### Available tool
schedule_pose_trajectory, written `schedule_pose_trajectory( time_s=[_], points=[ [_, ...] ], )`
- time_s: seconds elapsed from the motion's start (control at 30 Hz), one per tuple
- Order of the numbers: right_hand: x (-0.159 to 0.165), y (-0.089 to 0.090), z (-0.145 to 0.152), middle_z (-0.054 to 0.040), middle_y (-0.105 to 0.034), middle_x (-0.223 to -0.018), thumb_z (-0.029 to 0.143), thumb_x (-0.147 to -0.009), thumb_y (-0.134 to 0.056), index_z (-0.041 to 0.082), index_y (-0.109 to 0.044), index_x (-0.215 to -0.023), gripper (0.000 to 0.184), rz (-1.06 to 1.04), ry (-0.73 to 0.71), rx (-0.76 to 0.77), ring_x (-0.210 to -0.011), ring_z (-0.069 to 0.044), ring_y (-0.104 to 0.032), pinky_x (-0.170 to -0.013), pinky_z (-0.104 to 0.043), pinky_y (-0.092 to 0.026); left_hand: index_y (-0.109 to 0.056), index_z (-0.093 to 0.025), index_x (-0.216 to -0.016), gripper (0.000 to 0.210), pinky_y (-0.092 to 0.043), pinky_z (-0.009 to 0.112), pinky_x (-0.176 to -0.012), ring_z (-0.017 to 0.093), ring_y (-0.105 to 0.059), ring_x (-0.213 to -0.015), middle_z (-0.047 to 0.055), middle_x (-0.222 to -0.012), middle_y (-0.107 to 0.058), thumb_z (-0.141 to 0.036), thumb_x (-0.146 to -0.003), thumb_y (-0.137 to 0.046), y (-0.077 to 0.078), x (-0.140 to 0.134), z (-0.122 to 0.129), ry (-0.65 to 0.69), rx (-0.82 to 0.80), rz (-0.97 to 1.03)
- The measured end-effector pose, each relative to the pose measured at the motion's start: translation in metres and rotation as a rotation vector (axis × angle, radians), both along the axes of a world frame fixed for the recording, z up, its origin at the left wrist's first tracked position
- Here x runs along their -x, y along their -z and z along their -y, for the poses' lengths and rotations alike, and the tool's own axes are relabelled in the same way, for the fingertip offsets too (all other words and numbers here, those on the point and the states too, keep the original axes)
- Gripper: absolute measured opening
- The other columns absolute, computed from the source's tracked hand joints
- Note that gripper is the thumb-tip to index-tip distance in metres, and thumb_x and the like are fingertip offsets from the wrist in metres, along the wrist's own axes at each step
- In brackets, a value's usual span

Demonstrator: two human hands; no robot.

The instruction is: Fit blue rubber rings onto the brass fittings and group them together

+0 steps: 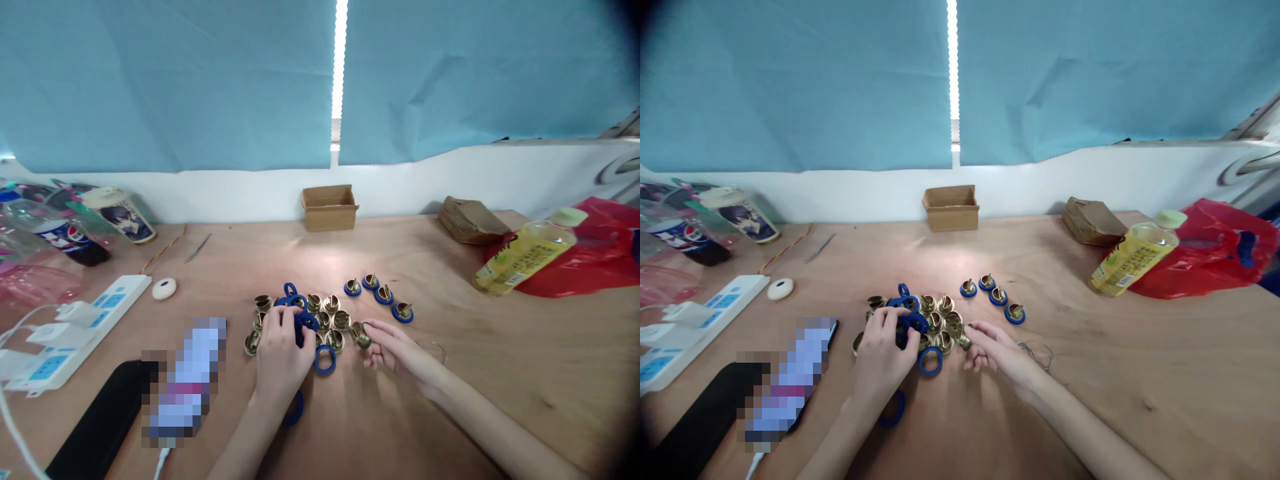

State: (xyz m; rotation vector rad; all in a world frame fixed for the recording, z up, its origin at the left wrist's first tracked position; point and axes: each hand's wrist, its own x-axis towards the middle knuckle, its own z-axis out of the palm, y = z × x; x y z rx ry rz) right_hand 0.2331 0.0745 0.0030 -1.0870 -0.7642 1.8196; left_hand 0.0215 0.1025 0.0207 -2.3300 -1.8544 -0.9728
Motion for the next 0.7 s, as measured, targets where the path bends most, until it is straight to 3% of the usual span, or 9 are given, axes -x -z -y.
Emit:
schedule_pose_trajectory(
  time_s=[0.17,0.47,0.7],
  points=[
    [0.0004,-0.0023,0.0008,0.0003,-0.064,-0.068,0.047,-0.078,-0.073,0.016,-0.060,-0.096,0.038,0.018,-0.023,-0.019,-0.056,-0.010,-0.061,-0.051,-0.019,-0.044,-0.057,-0.019,-0.097,0.018,-0.050,0.037,-0.083,0.026,-0.059,-0.090,0.007,-0.092,-0.057,-0.011,-0.083,-0.048,0.0024,0.0018,-0.0029,-0.015,-0.066,0.050],
    [0.0024,-0.0017,0.0012,0.0016,-0.062,-0.069,0.050,-0.073,-0.076,0.017,-0.059,-0.092,0.042,0.029,-0.027,-0.017,-0.056,-0.009,-0.060,-0.051,-0.019,-0.044,-0.060,-0.020,-0.091,0.011,-0.050,0.034,-0.079,0.022,-0.062,-0.086,0.005,-0.090,-0.061,-0.016,-0.085,-0.051,0.0003,-0.0018,0.0008,0.085,0.044,0.182],
    [0.0018,0.0016,0.0007,0.0020,-0.061,-0.069,0.050,-0.077,-0.073,0.017,-0.059,-0.096,0.041,0.051,-0.054,-0.052,-0.057,-0.009,-0.061,-0.053,-0.019,-0.044,-0.060,-0.020,-0.090,0.008,-0.048,0.030,-0.072,0.020,-0.060,-0.082,0.004,-0.090,-0.059,-0.019,-0.086,-0.053,-0.0021,-0.0039,0.0041,0.090,0.066,0.246]
  ],
)
